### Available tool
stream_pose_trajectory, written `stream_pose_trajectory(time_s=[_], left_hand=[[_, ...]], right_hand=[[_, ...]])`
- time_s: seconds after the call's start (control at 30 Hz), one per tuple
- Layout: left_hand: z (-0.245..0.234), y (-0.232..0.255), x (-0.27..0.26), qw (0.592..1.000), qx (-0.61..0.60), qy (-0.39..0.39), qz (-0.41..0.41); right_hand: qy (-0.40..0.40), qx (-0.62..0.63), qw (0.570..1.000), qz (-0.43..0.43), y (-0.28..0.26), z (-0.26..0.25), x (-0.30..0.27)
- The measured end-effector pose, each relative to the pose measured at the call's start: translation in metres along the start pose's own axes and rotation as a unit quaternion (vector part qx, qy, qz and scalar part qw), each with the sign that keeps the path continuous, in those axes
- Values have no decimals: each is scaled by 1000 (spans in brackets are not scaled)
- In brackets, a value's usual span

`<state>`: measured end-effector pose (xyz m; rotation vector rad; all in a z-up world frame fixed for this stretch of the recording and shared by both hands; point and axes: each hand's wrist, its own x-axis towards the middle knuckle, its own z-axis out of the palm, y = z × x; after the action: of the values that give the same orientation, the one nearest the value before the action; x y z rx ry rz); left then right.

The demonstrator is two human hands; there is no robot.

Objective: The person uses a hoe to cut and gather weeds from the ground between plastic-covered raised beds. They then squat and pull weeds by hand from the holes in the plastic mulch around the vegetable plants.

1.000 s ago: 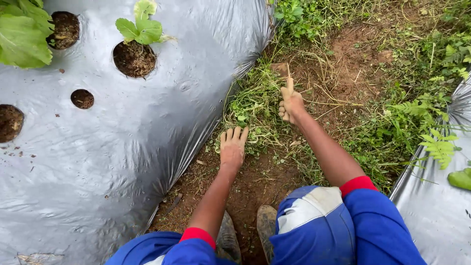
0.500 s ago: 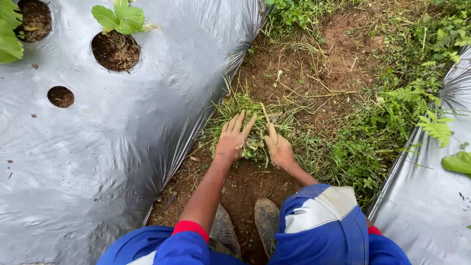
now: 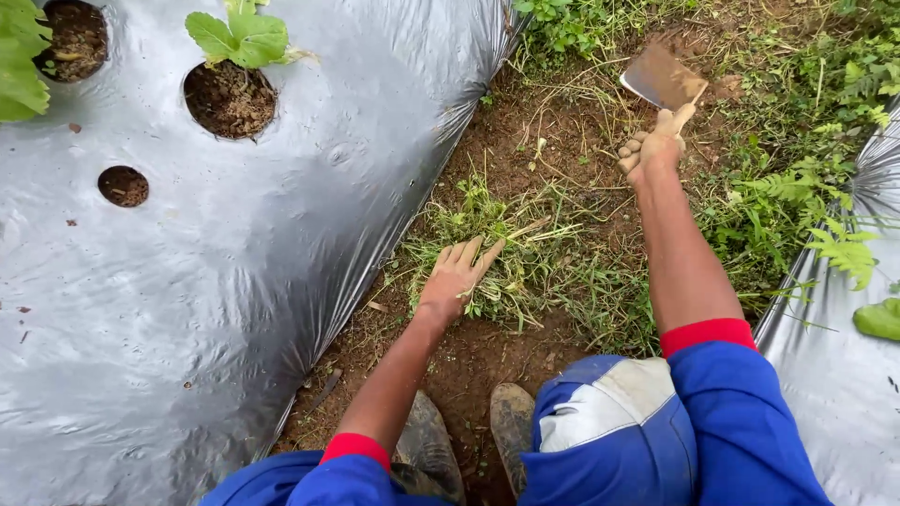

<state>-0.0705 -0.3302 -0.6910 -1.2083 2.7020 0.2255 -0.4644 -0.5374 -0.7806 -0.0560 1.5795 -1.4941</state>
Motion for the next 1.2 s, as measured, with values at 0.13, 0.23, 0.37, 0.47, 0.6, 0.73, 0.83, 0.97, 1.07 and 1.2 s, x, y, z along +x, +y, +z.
stream_pose_trajectory(time_s=[0.13, 0.23, 0.37, 0.47, 0.6, 0.73, 0.83, 0.97, 1.07, 1.2], left_hand=[[-12, -3, 8, 994, -68, -86, -9], [-12, -10, 16, 993, -54, -103, -10], [-25, -12, 15, 996, 18, -80, 26], [-47, -2, 16, 997, 12, -81, 4], [2, -11, 33, 994, -73, -78, -15], [42, -17, 31, 997, -68, -30, -9], [56, -17, 31, 998, -47, 50, 3], [33, -16, 31, 997, -69, -18, -11], [27, -12, 34, 994, -79, -66, -25], [20, -14, 38, 987, -104, -122, -33]], right_hand=[[-63, -54, 996, 24, 40, 11, -136], [-199, -173, 964, 42, 63, -2, -249], [-299, -307, 903, 17, 117, -43, -304], [-321, -361, 875, -28, 133, -58, -288], [-307, -447, 828, -144, 124, -51, -260], [-259, -530, 789, -171, 79, -34, -234], [-195, -463, 834, -228, 26, -9, -199], [-96, -259, 942, -193, -26, 30, -148], [-48, -189, 975, -103, -8, 25, -93], [26, -106, 994, -28, 49, 7, -109]])
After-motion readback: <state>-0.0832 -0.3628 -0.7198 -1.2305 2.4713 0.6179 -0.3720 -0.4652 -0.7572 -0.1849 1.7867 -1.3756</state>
